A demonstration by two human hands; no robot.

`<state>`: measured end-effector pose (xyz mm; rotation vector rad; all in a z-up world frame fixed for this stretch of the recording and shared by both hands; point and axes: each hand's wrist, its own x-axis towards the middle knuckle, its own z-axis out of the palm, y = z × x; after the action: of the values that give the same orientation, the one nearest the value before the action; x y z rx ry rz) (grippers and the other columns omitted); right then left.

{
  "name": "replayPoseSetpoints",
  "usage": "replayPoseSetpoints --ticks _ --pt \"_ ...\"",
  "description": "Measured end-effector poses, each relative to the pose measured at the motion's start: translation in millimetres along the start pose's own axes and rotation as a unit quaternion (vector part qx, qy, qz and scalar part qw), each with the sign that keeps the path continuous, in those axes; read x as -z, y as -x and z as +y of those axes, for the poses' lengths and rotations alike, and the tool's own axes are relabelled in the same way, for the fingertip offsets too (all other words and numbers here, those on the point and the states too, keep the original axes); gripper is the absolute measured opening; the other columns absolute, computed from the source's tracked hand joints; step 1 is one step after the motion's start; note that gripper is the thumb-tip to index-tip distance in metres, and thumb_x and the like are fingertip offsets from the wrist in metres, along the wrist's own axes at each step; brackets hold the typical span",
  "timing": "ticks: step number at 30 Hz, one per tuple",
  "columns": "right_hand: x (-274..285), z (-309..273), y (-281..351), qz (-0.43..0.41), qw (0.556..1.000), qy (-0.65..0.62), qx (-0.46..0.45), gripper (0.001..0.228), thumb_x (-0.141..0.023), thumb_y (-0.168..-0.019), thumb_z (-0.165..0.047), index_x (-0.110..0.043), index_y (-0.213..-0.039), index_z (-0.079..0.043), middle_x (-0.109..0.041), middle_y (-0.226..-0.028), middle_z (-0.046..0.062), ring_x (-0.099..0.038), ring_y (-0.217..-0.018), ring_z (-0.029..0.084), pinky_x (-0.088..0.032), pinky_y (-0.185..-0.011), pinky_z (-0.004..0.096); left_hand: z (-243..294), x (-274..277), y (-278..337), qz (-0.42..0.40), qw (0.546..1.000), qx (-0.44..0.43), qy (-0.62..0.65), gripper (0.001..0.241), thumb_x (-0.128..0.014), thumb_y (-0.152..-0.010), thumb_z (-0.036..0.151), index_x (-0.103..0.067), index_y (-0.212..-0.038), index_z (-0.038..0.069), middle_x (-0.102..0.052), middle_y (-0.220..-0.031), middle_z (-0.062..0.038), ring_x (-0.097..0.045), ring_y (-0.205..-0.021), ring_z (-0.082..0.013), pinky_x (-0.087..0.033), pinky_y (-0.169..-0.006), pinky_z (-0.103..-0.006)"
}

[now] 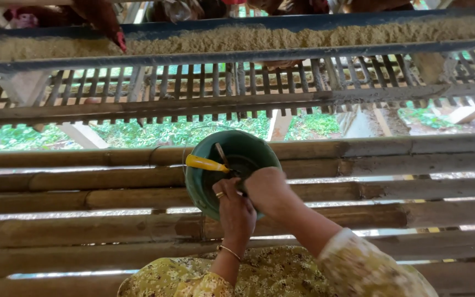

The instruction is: The person dips a brush into a bucket of dark liquid and applies it to the bamboo slats and joints of a structure, moving the brush along the surfaces.

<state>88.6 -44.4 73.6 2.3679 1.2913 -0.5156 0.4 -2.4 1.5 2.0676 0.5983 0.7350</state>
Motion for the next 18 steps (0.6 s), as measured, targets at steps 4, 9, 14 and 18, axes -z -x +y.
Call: replayPoseSetpoints --ticks 4,9,14,18 --pt "-22.0 22.9 13.8 0.089 0.996 -0.013 0.0 0.026 -0.051 -0.086 -0.015 -0.064 -0.064 -0.016 -0.061 -0.057 0.0 -0.061 -0.053 0.02 -0.045 -0.043 0.031 -17.9 -8.9 1.0 0.0 0.996 -0.006 -0.086 0.033 -0.055 -0.078 0.004 -0.046 -0.109 0.007 -0.042 -0.106 -0.013 -0.063 -0.072 -0.0377 -0.055 -0.063 -0.0439" --pt "16.9 49.4 89.6 0.148 0.979 -0.125 -0.066 0.026 -0.047 -0.078 -0.017 -0.071 -0.071 -0.01 -0.064 -0.057 0.011 -0.064 -0.056 0.033 -0.048 -0.051 0.045 -15.8 -23.7 19.6 -0.13 0.925 -0.239 -0.265 0.047 -0.05 -0.081 0.058 -0.056 -0.088 0.012 -0.058 -0.074 -0.006 -0.064 -0.065 -0.025 -0.053 -0.049 -0.0361" --pt "-45.2 87.5 119.8 0.1 0.871 -0.375 -0.302 0.04 -0.046 -0.09 -0.04 -0.066 -0.117 -0.02 -0.072 -0.09 0.011 -0.067 -0.089 0.031 -0.052 -0.082 0.044 -12.1 -38.7 6.6 -0.173 0.914 -0.206 -0.305 0.039 -0.055 -0.085 0.045 -0.061 -0.103 0.011 -0.062 -0.082 -0.011 -0.066 -0.066 -0.0296 -0.055 -0.048 -0.0396" --pt "-150.7 111.8 62.8 0.061 0.8 -0.404 -0.44 0.052 -0.049 -0.084 -0.06 -0.07 -0.11 -0.019 -0.071 -0.101 0.014 -0.064 -0.102 0.035 -0.051 -0.086 0.05 -11.7 -56.9 4.1 -0.207 0.924 -0.148 -0.284 0.03 -0.055 -0.084 0.036 -0.057 -0.097 0.01 -0.062 -0.084 -0.014 -0.065 -0.069 -0.0337 -0.055 -0.052 -0.0441"
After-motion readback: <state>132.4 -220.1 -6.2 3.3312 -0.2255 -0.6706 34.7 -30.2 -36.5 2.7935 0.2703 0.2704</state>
